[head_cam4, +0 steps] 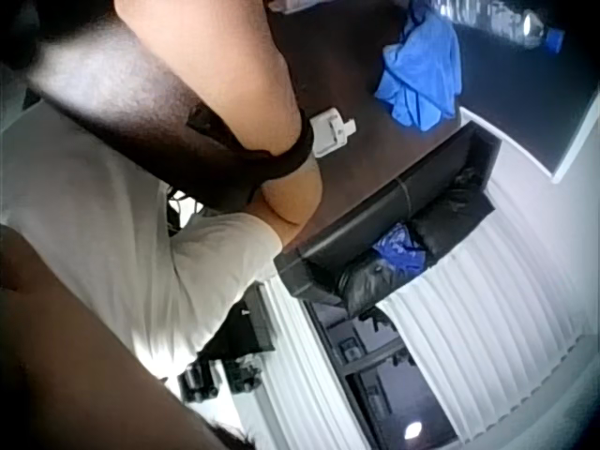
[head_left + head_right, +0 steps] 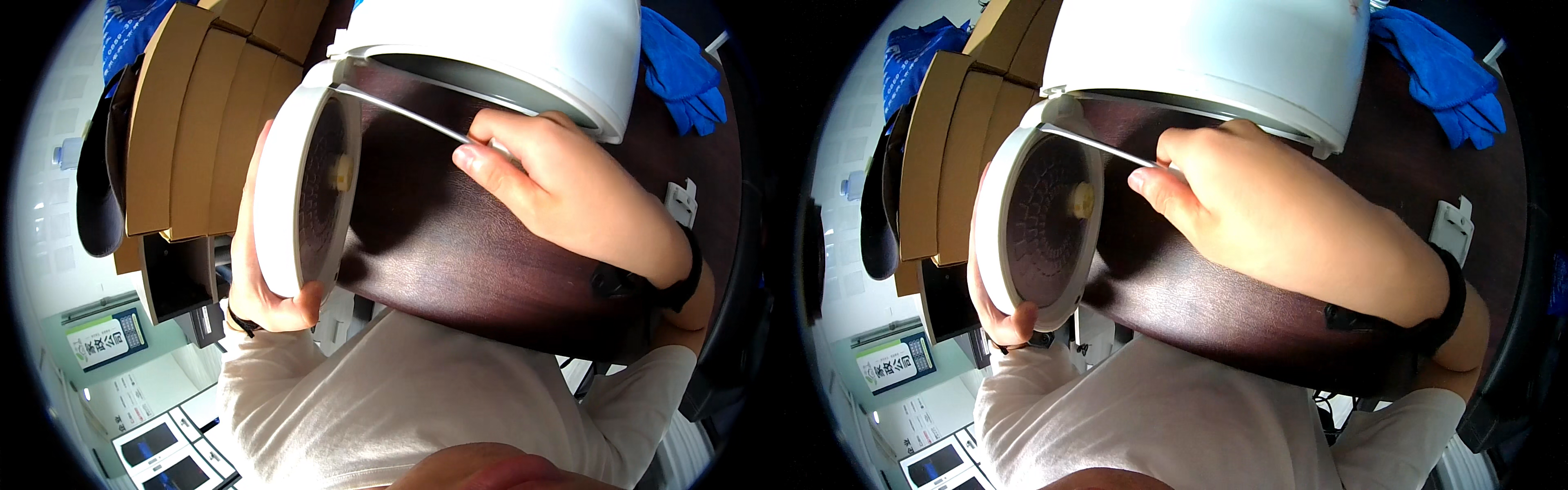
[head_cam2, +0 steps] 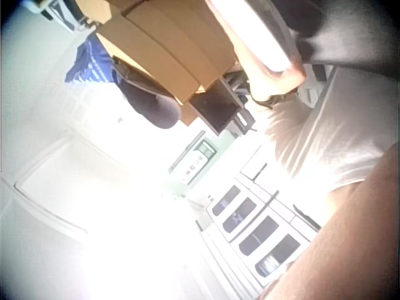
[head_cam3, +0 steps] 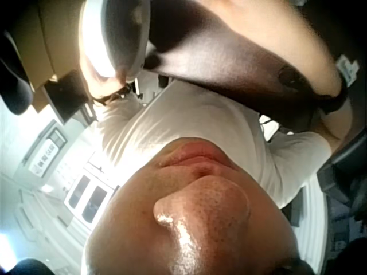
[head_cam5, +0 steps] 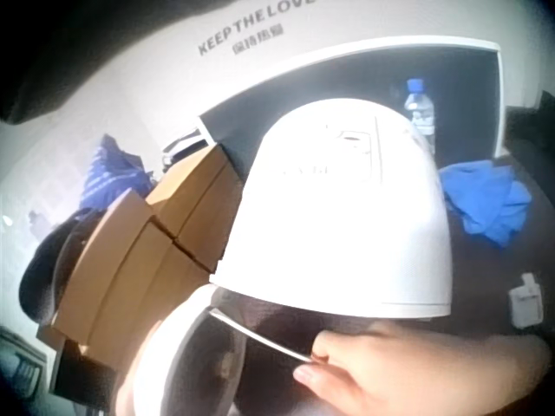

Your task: The person uses a screwdriver to remove screws from the lid of a white rice cooker. They detach the lid from the main body and place it on the table, then proceed to unscrew components from the underside of the lid.

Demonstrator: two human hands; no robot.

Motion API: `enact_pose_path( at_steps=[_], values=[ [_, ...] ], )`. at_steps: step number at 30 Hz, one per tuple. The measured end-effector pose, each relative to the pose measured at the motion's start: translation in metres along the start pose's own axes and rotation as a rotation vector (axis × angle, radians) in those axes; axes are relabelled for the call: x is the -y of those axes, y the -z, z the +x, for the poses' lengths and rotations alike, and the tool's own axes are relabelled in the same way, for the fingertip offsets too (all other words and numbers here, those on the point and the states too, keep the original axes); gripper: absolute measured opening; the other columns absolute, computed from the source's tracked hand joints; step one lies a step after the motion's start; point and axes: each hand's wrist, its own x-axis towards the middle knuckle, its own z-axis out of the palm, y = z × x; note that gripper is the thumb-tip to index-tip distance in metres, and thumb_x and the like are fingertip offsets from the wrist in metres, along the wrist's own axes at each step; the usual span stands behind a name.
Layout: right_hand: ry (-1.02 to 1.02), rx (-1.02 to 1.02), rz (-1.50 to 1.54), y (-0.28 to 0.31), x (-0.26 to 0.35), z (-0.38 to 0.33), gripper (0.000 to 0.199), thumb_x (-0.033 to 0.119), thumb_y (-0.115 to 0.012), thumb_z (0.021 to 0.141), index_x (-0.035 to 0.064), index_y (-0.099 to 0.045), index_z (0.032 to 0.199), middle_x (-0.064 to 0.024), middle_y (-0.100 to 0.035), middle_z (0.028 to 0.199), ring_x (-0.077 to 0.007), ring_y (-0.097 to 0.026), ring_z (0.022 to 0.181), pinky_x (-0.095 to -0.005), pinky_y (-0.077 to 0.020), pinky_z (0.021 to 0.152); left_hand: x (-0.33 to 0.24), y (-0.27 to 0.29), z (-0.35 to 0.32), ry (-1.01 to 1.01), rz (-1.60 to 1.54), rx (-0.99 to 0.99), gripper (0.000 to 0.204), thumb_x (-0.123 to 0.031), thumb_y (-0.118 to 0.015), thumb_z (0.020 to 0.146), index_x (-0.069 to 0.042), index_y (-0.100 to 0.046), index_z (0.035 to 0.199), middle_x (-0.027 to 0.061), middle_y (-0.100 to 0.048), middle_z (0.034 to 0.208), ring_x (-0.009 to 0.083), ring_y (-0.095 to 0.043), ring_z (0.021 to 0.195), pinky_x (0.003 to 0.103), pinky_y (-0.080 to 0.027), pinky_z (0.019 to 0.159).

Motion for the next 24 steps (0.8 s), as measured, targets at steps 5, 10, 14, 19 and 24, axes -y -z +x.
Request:
enact_pose_path(
  at_steps=[5,10,14,19,24],
  values=[
    [0.028,0.011,-0.096,0.005,0.004,-0.004,0.027,0.022,-0.053,0.095,-0.0016,-0.056,0.082,-0.011,-0.045,0.054,-0.0182,-0.041,0.047,-0.0318,-0.0362,0.048,0.004,0.003,-0.002,-0.063,0.053,0.087,0.11,-0.014,-0.063,0.056,0.005,-0.004,0.146,0.0243,-0.023,0.147,0.0309,-0.03,0.136,0.039,-0.025,0.11],
    [0.003,0.078,-0.111,0.011,0.008,-0.006,0.029,0.023,-0.053,0.095,-0.0016,-0.055,0.079,-0.0107,-0.044,0.053,-0.0184,-0.042,0.047,-0.0322,-0.0368,0.048,0.0,0.0,-0.005,-0.022,0.162,0.059,0.108,-0.014,-0.06,0.057,0.009,-0.002,0.145,0.0267,-0.018,0.149,0.0324,-0.023,0.139,0.039,-0.018,0.112],
    [-0.018,0.087,-0.118,0.011,0.013,-0.009,0.031,0.024,-0.054,0.095,-0.0017,-0.053,0.077,-0.011,-0.043,0.053,-0.0188,-0.042,0.047,-0.0324,-0.0365,0.048,-0.002,-0.005,-0.006,0.006,0.163,0.05,0.107,-0.014,-0.058,0.056,0.01,-0.003,0.144,0.0266,-0.018,0.149,0.033,-0.02,0.14,0.039,-0.014,0.113],
    [0.029,0.043,-0.169,0.009,0.013,-0.013,0.03,0.023,-0.055,0.094,-0.0018,-0.052,0.077,-0.013,-0.044,0.053,-0.0218,-0.042,0.046,-0.0331,-0.0363,0.048,-0.007,-0.004,-0.006,0.065,0.196,0.059,0.108,-0.013,-0.056,0.052,0.009,-0.005,0.145,0.0254,-0.018,0.15,0.0336,-0.018,0.141,0.039,-0.012,0.113],
    [0.067,-0.037,-0.169,0.003,0.016,-0.021,0.028,0.022,-0.054,0.094,-0.002,-0.053,0.078,-0.0158,-0.046,0.053,-0.0267,-0.045,0.045,-0.0353,-0.0368,0.048,-0.009,-0.004,-0.005,0.076,0.194,0.055,0.108,-0.013,-0.055,0.05,0.009,-0.007,0.145,0.0247,-0.017,0.151,0.0332,-0.017,0.142,0.039,-0.012,0.113]
  ],
)
